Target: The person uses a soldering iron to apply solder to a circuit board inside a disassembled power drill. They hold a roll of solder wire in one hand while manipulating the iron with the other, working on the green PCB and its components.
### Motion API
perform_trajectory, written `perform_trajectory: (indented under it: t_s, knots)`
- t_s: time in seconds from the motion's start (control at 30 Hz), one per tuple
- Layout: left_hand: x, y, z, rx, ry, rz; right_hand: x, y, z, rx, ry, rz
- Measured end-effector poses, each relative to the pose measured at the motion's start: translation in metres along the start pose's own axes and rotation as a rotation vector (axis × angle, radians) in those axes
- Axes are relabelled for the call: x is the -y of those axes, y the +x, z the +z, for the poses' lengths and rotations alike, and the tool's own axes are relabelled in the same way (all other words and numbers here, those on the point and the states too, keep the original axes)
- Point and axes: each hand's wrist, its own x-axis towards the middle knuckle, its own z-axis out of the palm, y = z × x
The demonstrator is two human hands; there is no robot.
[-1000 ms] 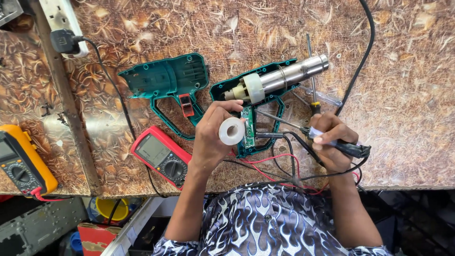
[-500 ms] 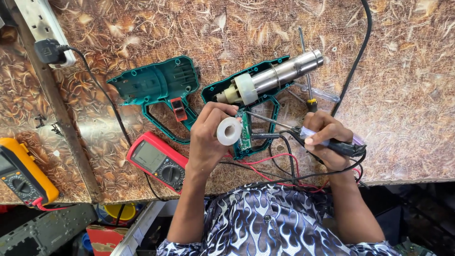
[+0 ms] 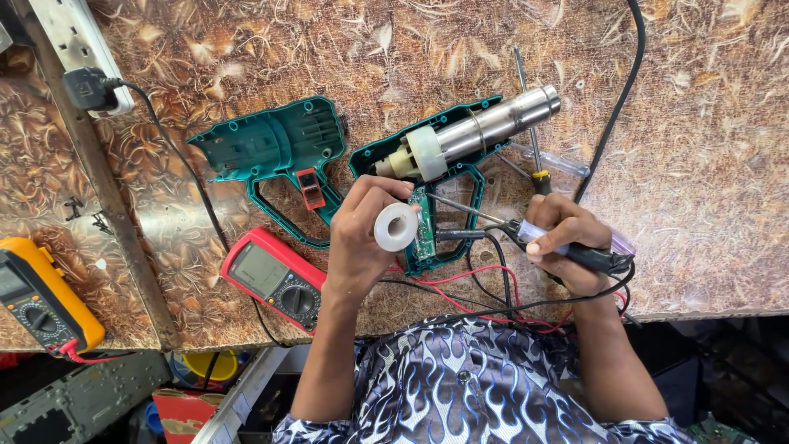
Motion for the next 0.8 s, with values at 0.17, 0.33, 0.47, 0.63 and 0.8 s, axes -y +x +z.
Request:
perform_trajectory:
  t_s: [0.17,0.33,0.47,0.63,0.8]
  knots:
    - [-0.0022,0.0015,-0.0005,0.001,0.007,0.005,0.0010,0.0015,0.0014,0.002,0.001,-0.010]
    - [-0.0008,0.0007,-0.0006,0.002,0.011,0.001,-0.0003,0.0003,-0.0001,0.002,-0.002,-0.007]
    - [0.0009,-0.0005,-0.0005,0.014,0.009,0.001,0.0004,0.0010,0.0005,0.020,-0.009,-0.001]
    - [0.0007,0.0001,-0.0008,0.019,0.004,0.008,0.0023,0.0014,0.0009,0.021,-0.016,0.011]
    - [0.0014,-0.0001,-0.0001,0.019,0.025,0.022,-0.0013,-0.0015,-0.0026,0.043,-0.029,0.005]
